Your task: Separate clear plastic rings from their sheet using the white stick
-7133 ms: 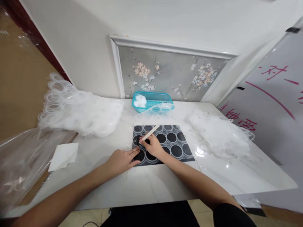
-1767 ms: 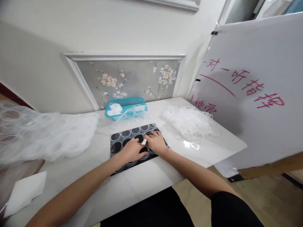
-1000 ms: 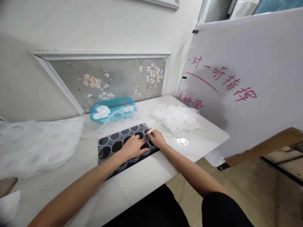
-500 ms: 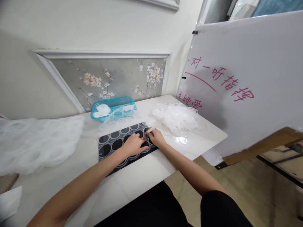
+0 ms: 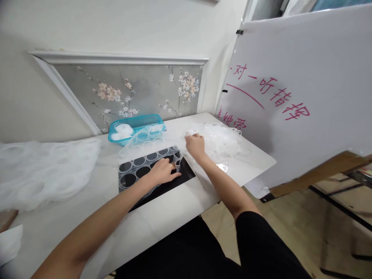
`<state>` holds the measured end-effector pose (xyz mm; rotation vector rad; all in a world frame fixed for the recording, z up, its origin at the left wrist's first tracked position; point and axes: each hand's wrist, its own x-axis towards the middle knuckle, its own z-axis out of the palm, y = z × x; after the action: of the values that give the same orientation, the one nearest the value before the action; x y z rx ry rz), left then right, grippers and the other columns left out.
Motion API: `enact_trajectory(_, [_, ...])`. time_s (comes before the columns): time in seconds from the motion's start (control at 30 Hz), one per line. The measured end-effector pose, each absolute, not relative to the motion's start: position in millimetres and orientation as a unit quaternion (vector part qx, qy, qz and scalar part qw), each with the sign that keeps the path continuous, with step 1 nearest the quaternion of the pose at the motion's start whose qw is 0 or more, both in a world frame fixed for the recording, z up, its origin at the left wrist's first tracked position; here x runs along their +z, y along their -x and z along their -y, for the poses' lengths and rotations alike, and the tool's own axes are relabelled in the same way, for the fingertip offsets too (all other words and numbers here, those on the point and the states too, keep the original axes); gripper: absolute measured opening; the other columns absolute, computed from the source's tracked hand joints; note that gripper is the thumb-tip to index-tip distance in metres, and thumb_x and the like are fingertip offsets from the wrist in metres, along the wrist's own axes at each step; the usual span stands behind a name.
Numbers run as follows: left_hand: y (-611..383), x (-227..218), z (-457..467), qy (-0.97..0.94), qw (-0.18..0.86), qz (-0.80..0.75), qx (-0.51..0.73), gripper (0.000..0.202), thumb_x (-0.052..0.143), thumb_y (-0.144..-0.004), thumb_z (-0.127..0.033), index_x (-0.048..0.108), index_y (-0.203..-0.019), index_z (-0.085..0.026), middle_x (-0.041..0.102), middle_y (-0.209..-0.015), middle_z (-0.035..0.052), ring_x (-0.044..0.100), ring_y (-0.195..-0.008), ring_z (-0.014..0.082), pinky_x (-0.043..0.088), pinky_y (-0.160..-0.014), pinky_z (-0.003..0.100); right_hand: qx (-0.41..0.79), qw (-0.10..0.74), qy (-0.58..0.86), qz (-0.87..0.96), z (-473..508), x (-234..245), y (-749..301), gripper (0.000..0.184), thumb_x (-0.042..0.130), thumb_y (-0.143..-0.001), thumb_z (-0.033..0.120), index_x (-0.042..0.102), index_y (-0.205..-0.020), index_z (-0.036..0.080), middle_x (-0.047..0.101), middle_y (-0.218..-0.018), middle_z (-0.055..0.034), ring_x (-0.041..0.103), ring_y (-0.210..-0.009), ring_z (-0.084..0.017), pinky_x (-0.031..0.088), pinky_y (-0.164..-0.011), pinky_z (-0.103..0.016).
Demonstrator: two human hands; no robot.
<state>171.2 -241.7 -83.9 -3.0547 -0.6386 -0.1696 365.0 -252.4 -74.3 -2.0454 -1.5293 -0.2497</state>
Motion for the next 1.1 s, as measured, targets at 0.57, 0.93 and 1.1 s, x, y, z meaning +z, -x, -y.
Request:
enact_trajectory(0.57, [-137.0,-72.4,262.1,0.976,-0.142,0.161,-0.043,0.034,0.052,-0.084,-0.051,0.066,-0.079,-0.021,0.065,-0.114,0.0043,0.058,-0.099,0.0209,0.044,-0.079,0.029,0.501,0.761,0.346,0.224,280.4,-73.3,-372.9,0.012,0.058,-0.08,0.033,0.058,-0.077,0.021,0.069,-0.092,-0.0047,0.065,-0.084,-0.015,0.055,-0.069,-0.024])
enact_trajectory(0.93, [-158.0,-79.7,262.7,0.977,-0.054,0.187,-0.086,0.046,0.042,-0.089,-0.053,0.059,-0.114,-0.018,0.058,-0.123,0.0069,0.051,-0.104,0.0244,0.038,-0.089,0.036,0.227,0.426,0.65,0.587,280.3,-102.4,-357.4,0.023,0.056,-0.079,0.034,0.063,-0.069,0.015,0.061,-0.056,-0.0008,0.057,-0.055,-0.015,0.039,-0.051,-0.023])
enact_trajectory(1.1, [-164.7,-93.6,258.3,0.972,-0.024,0.219,-0.08,0.056,0.039,-0.088,-0.059,0.053,-0.123,-0.017,0.057,-0.127,0.0076,0.048,-0.103,0.0271,0.036,-0.087,0.038,0.188,0.404,0.687,0.574,277.0,-119.0,-352.2,0.024,0.054,-0.079,0.032,0.061,-0.063,0.016,0.057,-0.056,0.0003,0.051,-0.055,-0.014,0.035,-0.053,-0.024])
